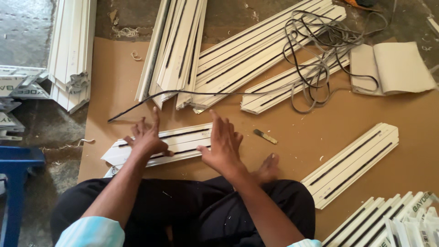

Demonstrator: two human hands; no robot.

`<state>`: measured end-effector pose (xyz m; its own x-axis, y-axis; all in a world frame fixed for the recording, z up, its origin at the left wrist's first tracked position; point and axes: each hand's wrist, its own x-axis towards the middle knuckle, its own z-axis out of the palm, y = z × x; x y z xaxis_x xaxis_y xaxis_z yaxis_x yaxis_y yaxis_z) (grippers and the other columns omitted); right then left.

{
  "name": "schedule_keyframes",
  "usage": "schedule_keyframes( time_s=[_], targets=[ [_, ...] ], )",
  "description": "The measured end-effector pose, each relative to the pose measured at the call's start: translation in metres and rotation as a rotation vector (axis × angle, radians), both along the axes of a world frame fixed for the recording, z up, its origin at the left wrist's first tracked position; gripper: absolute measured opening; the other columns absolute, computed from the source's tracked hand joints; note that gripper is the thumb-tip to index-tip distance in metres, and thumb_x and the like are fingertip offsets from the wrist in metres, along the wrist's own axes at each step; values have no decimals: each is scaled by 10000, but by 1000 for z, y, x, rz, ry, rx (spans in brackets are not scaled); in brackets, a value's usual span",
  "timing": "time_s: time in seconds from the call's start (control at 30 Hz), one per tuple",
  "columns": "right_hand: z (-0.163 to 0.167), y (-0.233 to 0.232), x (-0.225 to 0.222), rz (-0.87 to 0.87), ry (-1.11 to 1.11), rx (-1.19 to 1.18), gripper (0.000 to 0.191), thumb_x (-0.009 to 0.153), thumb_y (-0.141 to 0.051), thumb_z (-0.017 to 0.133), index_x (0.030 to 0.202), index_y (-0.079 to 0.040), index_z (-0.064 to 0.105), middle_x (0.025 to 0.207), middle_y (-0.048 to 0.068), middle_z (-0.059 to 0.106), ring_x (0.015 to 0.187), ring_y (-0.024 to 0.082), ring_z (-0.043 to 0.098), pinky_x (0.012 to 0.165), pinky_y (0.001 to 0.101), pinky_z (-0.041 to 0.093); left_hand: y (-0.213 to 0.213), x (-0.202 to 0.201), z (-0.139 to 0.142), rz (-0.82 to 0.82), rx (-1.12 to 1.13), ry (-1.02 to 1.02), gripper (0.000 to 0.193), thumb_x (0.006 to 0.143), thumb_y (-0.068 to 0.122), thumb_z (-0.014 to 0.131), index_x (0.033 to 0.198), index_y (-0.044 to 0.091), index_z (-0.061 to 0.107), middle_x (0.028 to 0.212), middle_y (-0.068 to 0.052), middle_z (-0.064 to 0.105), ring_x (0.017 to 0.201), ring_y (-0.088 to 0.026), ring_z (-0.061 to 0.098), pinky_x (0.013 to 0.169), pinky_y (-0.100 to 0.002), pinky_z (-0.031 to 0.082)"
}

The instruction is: The person sits on the floor and assembles fluorescent light fixtures by inserting black rubber strips into the grooves of white plastic housings. They use a utility knife to trim the strips to length and place the completed units aside.

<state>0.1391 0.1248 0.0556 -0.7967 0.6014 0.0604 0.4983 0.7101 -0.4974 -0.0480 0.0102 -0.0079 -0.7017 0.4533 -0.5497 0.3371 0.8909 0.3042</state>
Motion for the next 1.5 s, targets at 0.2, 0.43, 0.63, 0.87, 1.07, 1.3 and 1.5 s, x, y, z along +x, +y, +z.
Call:
schedule_keyframes(
  time_s=[0.2, 0.43, 0.63, 0.87, 1.07, 1.3, 1.5],
  targets=[
    [-13, 26, 3, -26, 44, -84, 1054, 684, -317, 922, 1501, -151, 277, 1342, 122, 538, 1270, 316, 521, 973, 565, 388, -10, -23, 9, -72, -275, 42, 1683, 528, 376, 1054, 1573, 501, -259, 1726, -120, -138, 1575, -424, -145, 1149, -776, 16],
    [-2, 113, 59, -244, 447, -345, 1007, 722, -184, 872, 1528, -89, 275, 1342, 132, 575, 971, 179, 643, 782, 339, 595, -17, -28, 4, -102, -325, 53, 1611, 541, 456, 1051, 1565, 532, -190, 1714, -149, -84, 1571, -412, -108, 1126, -764, 25],
    [-5, 138, 95, -410, 511, -355, 920, 767, -122, 850, 1511, -69, 311, 1271, 135, 584, 908, 146, 612, 740, 311, 570, -18, -27, 6, -201, -347, 104, 1535, 561, 422, 1031, 1622, 467, -77, 1694, -146, 120, 1562, -396, 47, 1130, -749, 92],
    [-15, 137, 82, -370, 521, -406, 918, 765, -119, 861, 1494, -63, 306, 1231, 117, 599, 866, 135, 601, 716, 295, 554, -21, -26, 8, -241, -389, 107, 1480, 610, 407, 1011, 1649, 402, -44, 1704, -105, 140, 1575, -373, 65, 1151, -742, 89],
    [-11, 137, 85, -408, 508, -434, 925, 769, -118, 850, 1509, -65, 298, 1239, 112, 597, 875, 125, 598, 695, 297, 551, -24, -25, 8, -198, -353, 93, 1383, 626, 367, 1003, 1643, 409, 68, 1696, -67, 152, 1576, -372, 55, 1177, -739, 30],
    [-11, 138, 85, -413, 526, -463, 928, 784, -108, 849, 1516, -63, 280, 1240, 116, 582, 871, 113, 591, 685, 274, 555, -26, -26, 8, -201, -370, 100, 1311, 602, 317, 996, 1636, 409, 195, 1689, -54, 196, 1580, -359, 100, 1192, -722, 81],
    [-8, 137, 85, -426, 531, -491, 924, 787, -95, 839, 1518, -66, 275, 1236, 109, 577, 856, 107, 583, 667, 274, 552, -26, -25, 0, -295, -250, 64, 1475, 529, 437, 1052, 1633, 386, 75, 1702, -120, 99, 1567, -413, 23, 1171, -744, -22]
  ],
)
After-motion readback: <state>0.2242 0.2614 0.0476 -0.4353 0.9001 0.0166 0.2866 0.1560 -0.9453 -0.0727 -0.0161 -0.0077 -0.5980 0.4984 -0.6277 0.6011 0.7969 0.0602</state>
